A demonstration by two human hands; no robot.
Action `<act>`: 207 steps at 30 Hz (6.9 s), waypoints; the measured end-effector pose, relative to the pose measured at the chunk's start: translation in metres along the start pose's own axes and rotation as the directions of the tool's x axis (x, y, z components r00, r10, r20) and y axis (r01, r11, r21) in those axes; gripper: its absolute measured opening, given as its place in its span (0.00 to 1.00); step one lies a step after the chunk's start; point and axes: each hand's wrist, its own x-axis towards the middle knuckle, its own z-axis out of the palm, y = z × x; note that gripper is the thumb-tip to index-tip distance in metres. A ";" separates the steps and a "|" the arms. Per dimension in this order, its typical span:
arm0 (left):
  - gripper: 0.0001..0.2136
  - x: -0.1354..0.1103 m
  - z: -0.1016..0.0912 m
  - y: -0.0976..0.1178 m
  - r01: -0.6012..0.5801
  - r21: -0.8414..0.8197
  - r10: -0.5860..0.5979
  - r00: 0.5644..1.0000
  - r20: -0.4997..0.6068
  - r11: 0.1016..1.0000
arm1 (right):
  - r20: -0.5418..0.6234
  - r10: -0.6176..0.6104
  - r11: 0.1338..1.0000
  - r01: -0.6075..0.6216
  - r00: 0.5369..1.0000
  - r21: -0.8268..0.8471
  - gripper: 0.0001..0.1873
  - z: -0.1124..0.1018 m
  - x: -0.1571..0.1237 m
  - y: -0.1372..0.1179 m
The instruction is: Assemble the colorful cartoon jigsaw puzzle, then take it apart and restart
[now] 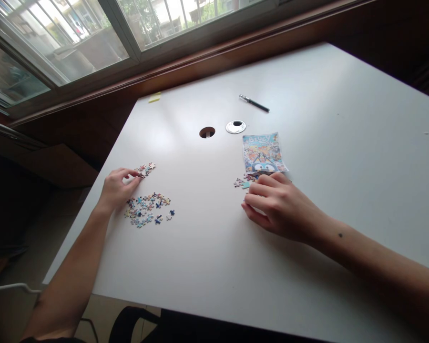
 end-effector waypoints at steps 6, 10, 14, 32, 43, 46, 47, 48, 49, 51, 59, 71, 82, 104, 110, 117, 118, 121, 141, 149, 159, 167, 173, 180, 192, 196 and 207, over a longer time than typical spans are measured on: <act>0.14 -0.001 -0.003 0.004 0.209 -0.426 -0.193 0.978 0.082 0.880 | 0.005 -0.001 1.000 0.001 1.000 0.001 0.12 0.000 0.000 0.000; 0.12 -0.006 -0.002 0.029 0.126 -0.418 -0.090 0.990 0.105 0.900 | -0.003 0.011 1.000 -0.011 1.000 0.012 0.11 0.001 0.001 -0.001; 0.09 -0.031 0.003 0.094 -0.258 -0.342 0.338 0.920 0.200 0.904 | -0.008 0.009 0.996 -0.009 1.000 0.088 0.04 0.002 0.004 -0.009; 0.06 -0.011 0.003 0.050 -0.156 0.016 0.156 0.973 -0.169 0.988 | 0.064 -0.079 0.985 0.068 0.995 0.157 0.06 0.000 0.005 -0.018; 0.13 -0.001 0.010 0.002 -0.072 0.082 0.078 0.994 -0.072 0.994 | 0.004 0.010 1.000 -0.010 1.000 -0.011 0.14 -0.004 0.001 0.000; 0.11 -0.001 0.009 0.006 -0.080 0.043 0.081 0.996 -0.020 0.996 | 0.011 0.021 1.000 -0.020 1.000 -0.011 0.14 -0.004 0.001 0.001; 0.10 0.000 0.007 0.005 -0.077 0.024 0.077 0.997 -0.001 0.997 | 0.013 0.024 1.000 -0.024 1.000 -0.010 0.14 -0.004 0.001 0.001; 0.10 0.000 0.006 0.005 -0.072 -0.002 0.072 0.997 0.021 0.997 | 0.013 0.026 1.000 -0.025 1.000 -0.008 0.14 -0.003 0.000 0.001; 0.10 0.001 0.005 0.004 -0.056 -0.048 0.058 0.998 0.038 0.997 | 0.014 0.027 1.000 -0.027 1.000 -0.006 0.14 -0.003 0.000 0.002; 0.12 0.001 0.004 0.002 0.022 -0.213 -0.015 0.999 0.037 0.977 | 0.012 0.028 1.000 -0.028 1.000 -0.003 0.14 -0.003 0.000 0.002; 0.09 -0.002 -0.008 0.006 0.057 -0.317 0.025 0.968 0.250 0.947 | 0.003 0.026 1.000 -0.026 1.000 -0.003 0.14 -0.004 0.002 0.000; 0.12 -0.002 0.010 0.010 -0.119 0.015 0.119 0.993 -0.008 0.993 | 0.011 0.037 0.999 -0.037 0.999 0.003 0.14 -0.003 0.001 0.000; 0.13 0.000 0.002 0.003 0.086 -0.290 -0.095 0.995 -0.017 0.953 | 0.011 0.036 0.999 -0.036 0.999 0.007 0.14 -0.004 0.001 0.001; 0.12 -0.007 0.002 0.019 0.013 -0.407 0.046 0.990 0.133 0.913 | -0.010 0.024 0.999 -0.024 1.000 -0.024 0.14 -0.003 0.001 0.002; 0.04 -0.038 0.009 0.095 -0.303 -0.585 0.460 0.877 0.138 0.752 | -0.055 0.005 0.997 -0.001 0.998 0.072 0.09 -0.003 0.005 -0.007; 0.07 -0.068 0.027 0.147 -0.659 -0.488 0.798 0.585 0.147 0.573 | 0.027 -0.139 0.961 0.129 0.990 0.245 0.06 0.000 0.009 -0.030; 0.07 -0.070 0.029 0.147 -0.667 -0.463 0.791 0.596 0.138 0.584 | 0.036 -0.162 0.956 0.148 0.986 0.254 0.08 0.001 0.010 -0.034; 0.06 -0.071 0.032 0.146 -0.690 -0.422 0.790 0.602 0.117 0.588 | 0.092 -0.229 0.941 0.196 0.969 0.275 0.18 0.004 0.013 -0.045; 0.20 -0.005 0.020 0.023 -0.302 0.199 0.272 0.948 0.165 0.932 | -0.001 -0.035 0.997 0.035 0.999 0.068 0.14 -0.006 0.003 0.001; 0.17 -0.001 0.015 0.025 -0.192 0.099 0.193 0.981 -0.001 0.976 | -0.010 -0.037 0.997 0.038 0.999 0.070 0.14 -0.006 0.003 0.001; 0.08 0.004 -0.003 0.000 -0.036 -0.055 0.037 0.999 0.024 0.998 | 0.013 -0.018 0.996 0.017 1.000 0.083 0.13 -0.004 0.000 0.003; 0.07 0.002 -0.015 0.005 -0.161 -0.011 0.160 0.967 0.199 0.987 | 0.002 -0.028 0.996 0.027 1.000 0.082 0.12 -0.004 0.001 0.003; 0.23 -0.001 0.004 0.010 -0.263 0.083 0.235 0.939 0.252 0.961 | -0.012 -0.023 0.995 0.024 1.000 0.092 0.12 -0.004 0.002 0.001; 0.07 0.000 0.004 0.016 -0.237 0.068 0.232 0.970 0.073 0.969 | -0.015 -0.025 0.995 0.026 1.000 0.093 0.12 -0.004 0.003 0.001; 0.06 0.000 -0.003 0.007 -0.274 0.100 0.262 0.958 0.115 0.957 | 0.006 -0.019 0.996 0.018 1.000 0.088 0.13 -0.003 0.001 0.002; 0.09 0.002 -0.006 -0.005 -0.180 0.159 0.183 0.983 0.000 0.971 | 0.005 -0.018 0.995 0.018 1.000 0.097 0.12 -0.003 0.001 0.002; 0.10 0.004 0.002 -0.005 -0.094 0.159 0.097 0.995 -0.011 0.983 | 0.006 -0.026 0.996 0.026 1.000 0.083 0.13 -0.003 -0.001 0.003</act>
